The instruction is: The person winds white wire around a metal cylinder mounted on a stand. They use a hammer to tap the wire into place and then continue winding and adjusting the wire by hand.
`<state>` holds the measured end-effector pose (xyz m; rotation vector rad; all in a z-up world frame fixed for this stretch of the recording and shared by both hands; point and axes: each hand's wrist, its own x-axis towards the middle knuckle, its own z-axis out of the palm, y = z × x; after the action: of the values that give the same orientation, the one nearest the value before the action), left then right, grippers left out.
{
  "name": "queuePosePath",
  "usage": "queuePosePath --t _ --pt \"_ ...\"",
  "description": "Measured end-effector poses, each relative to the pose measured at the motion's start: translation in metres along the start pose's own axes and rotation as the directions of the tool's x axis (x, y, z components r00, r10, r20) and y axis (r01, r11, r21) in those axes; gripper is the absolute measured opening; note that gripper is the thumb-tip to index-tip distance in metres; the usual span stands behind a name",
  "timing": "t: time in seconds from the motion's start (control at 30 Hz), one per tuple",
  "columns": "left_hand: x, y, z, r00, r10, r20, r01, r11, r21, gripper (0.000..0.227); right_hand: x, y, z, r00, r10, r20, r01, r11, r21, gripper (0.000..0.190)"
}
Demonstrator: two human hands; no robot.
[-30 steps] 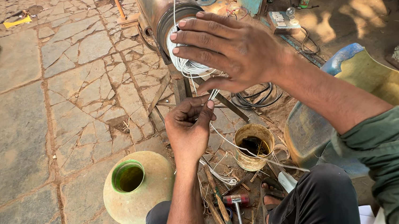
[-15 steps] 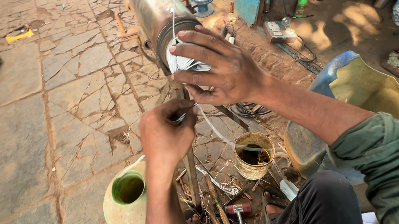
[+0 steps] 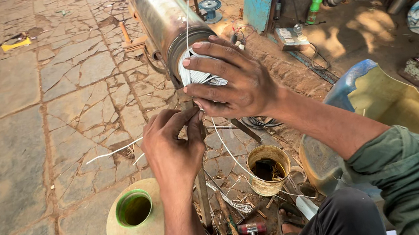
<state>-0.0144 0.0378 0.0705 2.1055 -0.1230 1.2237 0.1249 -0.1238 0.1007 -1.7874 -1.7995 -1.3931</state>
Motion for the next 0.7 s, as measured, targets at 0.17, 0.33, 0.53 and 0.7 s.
queuePosePath --t 0.17,0.33,0.53,0.7 --pt "-0.005 0.0 0.002 1.0 -0.029 0.007 0.029 0.999 0.024 0.013 0.001 0.004 -0.025 0.974 -0.037 0.226 0.011 0.993 0.115 0.069" --pt "-0.004 0.005 0.001 0.999 -0.037 0.011 0.036 0.997 0.068 0.012 0.002 0.008 -0.033 0.955 -0.063 0.291 0.054 0.998 0.038 0.073" --pt "0.0 0.009 -0.011 0.981 0.175 0.084 -0.191 0.953 0.236 0.02 0.001 0.008 -0.03 0.952 -0.069 0.298 0.087 0.995 -0.048 0.066" --pt "0.015 0.006 -0.024 0.922 0.321 0.218 -0.376 0.874 0.306 0.028 0.001 0.011 -0.024 0.971 -0.111 0.211 0.125 0.991 -0.051 0.063"
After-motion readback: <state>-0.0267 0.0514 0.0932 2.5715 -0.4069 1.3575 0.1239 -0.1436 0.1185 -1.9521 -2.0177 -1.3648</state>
